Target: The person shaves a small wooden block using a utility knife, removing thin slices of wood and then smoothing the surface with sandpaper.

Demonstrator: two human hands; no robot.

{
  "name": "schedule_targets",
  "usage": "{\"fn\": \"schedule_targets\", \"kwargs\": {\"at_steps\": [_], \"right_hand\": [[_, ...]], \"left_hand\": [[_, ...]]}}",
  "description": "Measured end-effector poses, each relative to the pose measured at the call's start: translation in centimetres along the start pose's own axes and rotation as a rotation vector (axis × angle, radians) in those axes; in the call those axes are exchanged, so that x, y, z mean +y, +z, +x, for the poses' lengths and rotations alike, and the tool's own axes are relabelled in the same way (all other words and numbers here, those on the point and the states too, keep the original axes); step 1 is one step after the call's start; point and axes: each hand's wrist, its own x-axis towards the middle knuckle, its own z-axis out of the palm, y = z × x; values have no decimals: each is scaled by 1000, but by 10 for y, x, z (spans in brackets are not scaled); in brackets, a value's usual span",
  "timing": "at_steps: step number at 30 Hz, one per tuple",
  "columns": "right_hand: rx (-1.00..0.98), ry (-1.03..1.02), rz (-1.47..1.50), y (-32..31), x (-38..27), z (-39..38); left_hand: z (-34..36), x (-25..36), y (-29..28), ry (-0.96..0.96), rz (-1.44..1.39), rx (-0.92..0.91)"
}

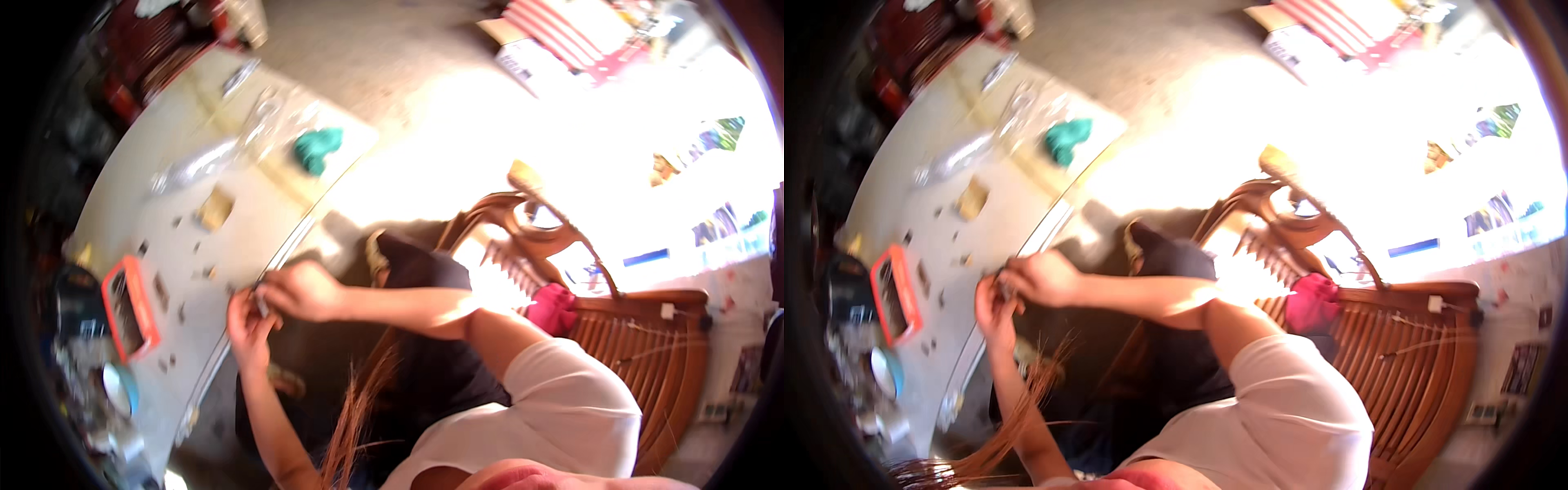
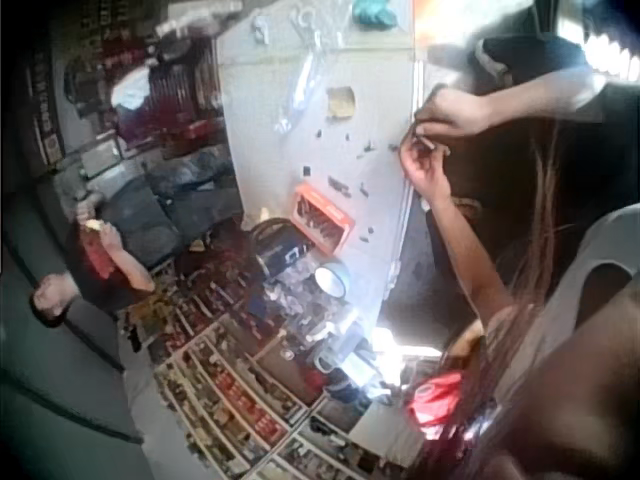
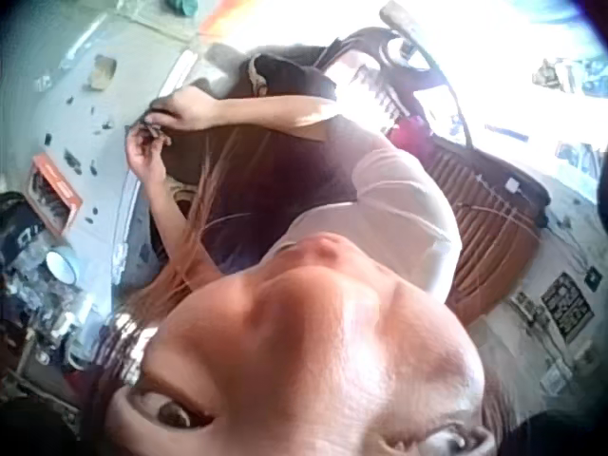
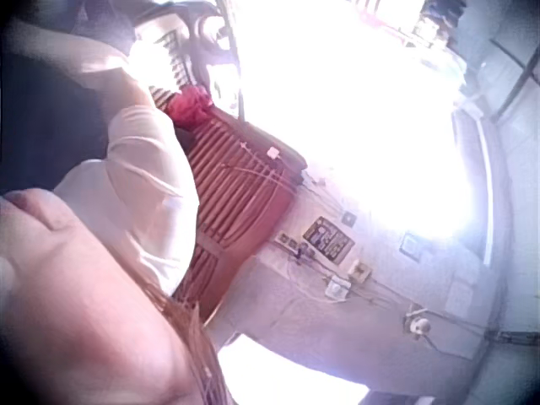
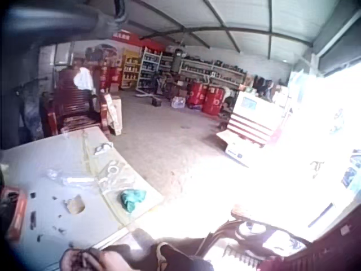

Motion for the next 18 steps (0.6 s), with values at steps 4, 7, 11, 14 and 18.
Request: {"fn": "schedule_targets", "kwargs": {"at_steps": [4, 7, 11, 14, 18], "right_hand": [[-22, 62, 119, 5, 7, 0], [12, 15, 178, 9, 8, -3], [-34, 60, 279, 16, 6, -1], [-13, 20, 238, 23, 14, 1], [-23, 20, 277, 30, 22, 3]], "left_hand": [[2, 6, 4, 19, 19, -47], [0, 8, 4, -19, 37, -25], [0, 8, -4, -32, 50, -30], [0, 3, -9, -49, 49, -32], [1, 1, -11, -55, 75, -22]]}}
